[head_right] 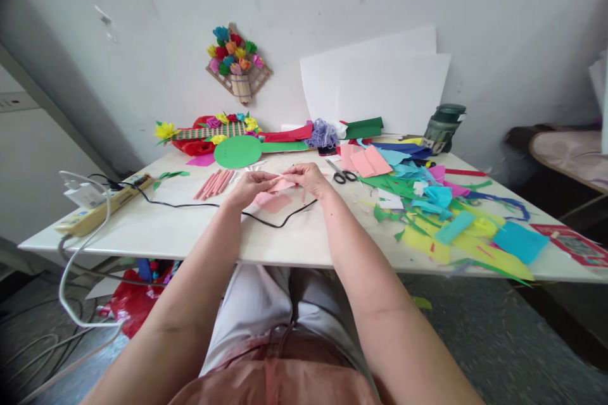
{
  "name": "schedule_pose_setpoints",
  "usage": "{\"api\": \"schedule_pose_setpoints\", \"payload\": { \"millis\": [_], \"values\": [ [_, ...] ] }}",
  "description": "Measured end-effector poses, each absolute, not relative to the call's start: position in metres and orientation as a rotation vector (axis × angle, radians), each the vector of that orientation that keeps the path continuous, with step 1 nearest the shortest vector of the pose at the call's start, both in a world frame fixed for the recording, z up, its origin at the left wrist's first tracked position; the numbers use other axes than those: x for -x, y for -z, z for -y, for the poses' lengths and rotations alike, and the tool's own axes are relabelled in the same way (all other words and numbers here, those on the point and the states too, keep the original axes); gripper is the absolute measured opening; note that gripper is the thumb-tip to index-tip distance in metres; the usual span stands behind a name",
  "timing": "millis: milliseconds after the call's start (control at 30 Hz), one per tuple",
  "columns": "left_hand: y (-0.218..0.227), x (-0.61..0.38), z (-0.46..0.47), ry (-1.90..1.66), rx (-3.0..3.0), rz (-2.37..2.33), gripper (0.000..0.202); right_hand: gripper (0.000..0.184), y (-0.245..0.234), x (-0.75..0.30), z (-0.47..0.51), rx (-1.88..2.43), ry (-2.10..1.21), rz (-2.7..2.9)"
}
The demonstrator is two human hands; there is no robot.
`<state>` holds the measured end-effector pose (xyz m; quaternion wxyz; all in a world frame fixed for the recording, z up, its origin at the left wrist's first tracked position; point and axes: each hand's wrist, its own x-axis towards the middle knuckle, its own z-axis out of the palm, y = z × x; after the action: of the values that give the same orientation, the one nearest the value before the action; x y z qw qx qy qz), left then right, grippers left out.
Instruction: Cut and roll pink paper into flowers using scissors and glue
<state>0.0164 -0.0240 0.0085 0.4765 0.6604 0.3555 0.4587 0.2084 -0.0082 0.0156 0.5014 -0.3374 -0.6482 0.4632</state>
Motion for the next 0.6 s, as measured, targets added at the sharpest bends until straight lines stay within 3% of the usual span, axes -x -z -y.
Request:
{"api": "schedule_pose_setpoints", "payload": {
  "millis": [267, 600],
  "values": [
    [-0.0027, -0.0144, 0.0196, -1.106, -1.393, -0.746, 0.041, 0.031, -0.0195, -0.2076, 0.0120, 0.832, -1.110, 1.598],
    [-0.0022, -0.0165, 0.0181, -1.094, -1.177, -0.700, 0.025, 0.030, -0.0189, -0.2076, 0.0133, 0.807, -1.074, 1.711]
  ]
}}
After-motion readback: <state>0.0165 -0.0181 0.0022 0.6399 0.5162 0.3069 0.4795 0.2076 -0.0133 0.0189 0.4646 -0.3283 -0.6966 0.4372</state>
